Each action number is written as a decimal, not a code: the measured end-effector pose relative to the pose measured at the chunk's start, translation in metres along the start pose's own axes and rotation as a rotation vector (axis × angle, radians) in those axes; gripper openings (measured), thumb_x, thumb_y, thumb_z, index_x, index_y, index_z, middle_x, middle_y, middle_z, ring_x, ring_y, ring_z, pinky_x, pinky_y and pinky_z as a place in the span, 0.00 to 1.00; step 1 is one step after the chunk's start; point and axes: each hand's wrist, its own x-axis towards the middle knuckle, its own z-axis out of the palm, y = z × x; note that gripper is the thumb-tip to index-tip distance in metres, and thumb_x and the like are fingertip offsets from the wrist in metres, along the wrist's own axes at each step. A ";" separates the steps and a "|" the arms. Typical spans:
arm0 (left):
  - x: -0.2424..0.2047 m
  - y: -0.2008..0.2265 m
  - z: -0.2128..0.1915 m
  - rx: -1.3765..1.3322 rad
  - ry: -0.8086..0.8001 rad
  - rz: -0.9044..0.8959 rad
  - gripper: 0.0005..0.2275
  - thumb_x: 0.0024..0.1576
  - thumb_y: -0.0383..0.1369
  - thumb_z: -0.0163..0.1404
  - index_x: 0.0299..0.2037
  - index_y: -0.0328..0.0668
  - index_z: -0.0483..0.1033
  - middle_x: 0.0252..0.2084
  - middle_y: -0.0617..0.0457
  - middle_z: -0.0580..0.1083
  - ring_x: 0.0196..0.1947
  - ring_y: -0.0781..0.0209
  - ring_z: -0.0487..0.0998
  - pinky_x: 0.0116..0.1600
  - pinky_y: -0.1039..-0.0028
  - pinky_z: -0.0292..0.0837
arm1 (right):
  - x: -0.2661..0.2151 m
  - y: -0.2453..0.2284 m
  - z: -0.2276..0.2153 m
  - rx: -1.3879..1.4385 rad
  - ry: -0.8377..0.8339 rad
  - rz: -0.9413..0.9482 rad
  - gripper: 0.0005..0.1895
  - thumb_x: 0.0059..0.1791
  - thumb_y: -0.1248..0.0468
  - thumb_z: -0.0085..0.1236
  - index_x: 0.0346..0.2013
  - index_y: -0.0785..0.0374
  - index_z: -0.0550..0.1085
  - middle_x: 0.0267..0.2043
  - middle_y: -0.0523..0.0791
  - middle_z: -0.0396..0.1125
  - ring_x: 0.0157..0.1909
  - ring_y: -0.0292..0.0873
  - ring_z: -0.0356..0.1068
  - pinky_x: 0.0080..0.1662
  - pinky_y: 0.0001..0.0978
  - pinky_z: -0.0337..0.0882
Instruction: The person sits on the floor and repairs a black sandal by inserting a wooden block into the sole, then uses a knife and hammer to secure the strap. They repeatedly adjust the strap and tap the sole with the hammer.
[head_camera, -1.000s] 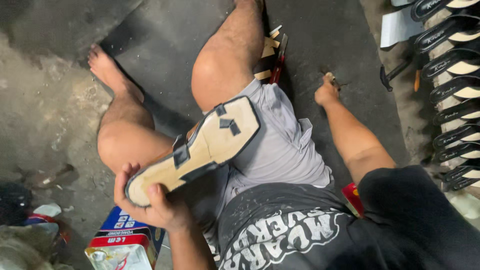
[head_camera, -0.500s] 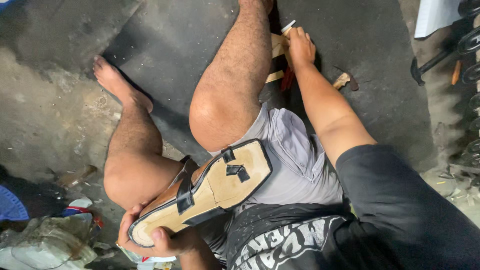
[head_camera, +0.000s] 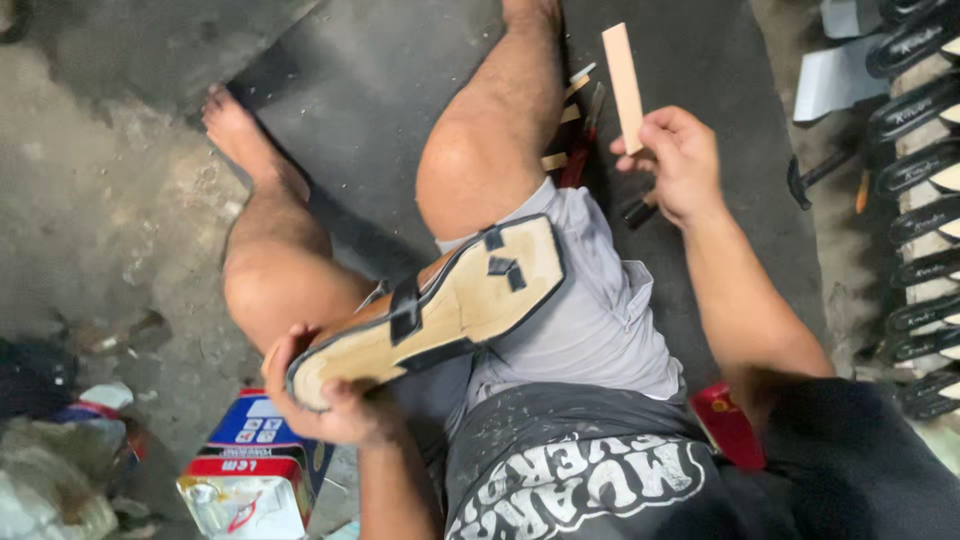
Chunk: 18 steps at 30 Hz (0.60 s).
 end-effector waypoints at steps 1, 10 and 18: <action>-0.002 0.003 -0.001 0.041 -0.013 -0.003 0.32 0.62 0.57 0.52 0.59 0.30 0.69 0.56 0.43 0.70 0.54 0.53 0.74 0.62 0.64 0.72 | -0.022 -0.021 0.008 0.004 -0.111 -0.039 0.03 0.56 0.68 0.52 0.43 0.64 0.72 0.36 0.49 0.74 0.32 0.39 0.74 0.37 0.28 0.75; -0.017 0.001 -0.009 -0.032 -0.088 0.053 0.26 0.62 0.52 0.54 0.57 0.34 0.71 0.55 0.43 0.70 0.55 0.54 0.73 0.63 0.68 0.70 | -0.128 -0.109 0.108 -0.747 -0.754 -0.447 0.08 0.54 0.65 0.60 0.44 0.68 0.79 0.32 0.42 0.75 0.31 0.31 0.73 0.34 0.22 0.70; -0.013 0.019 -0.005 -0.001 -0.072 -0.018 0.24 0.52 0.29 0.68 0.55 0.38 0.70 0.53 0.47 0.70 0.54 0.56 0.74 0.62 0.70 0.71 | -0.146 -0.129 0.146 -0.951 -0.686 -0.578 0.08 0.52 0.65 0.64 0.43 0.66 0.79 0.33 0.44 0.73 0.30 0.35 0.71 0.35 0.27 0.69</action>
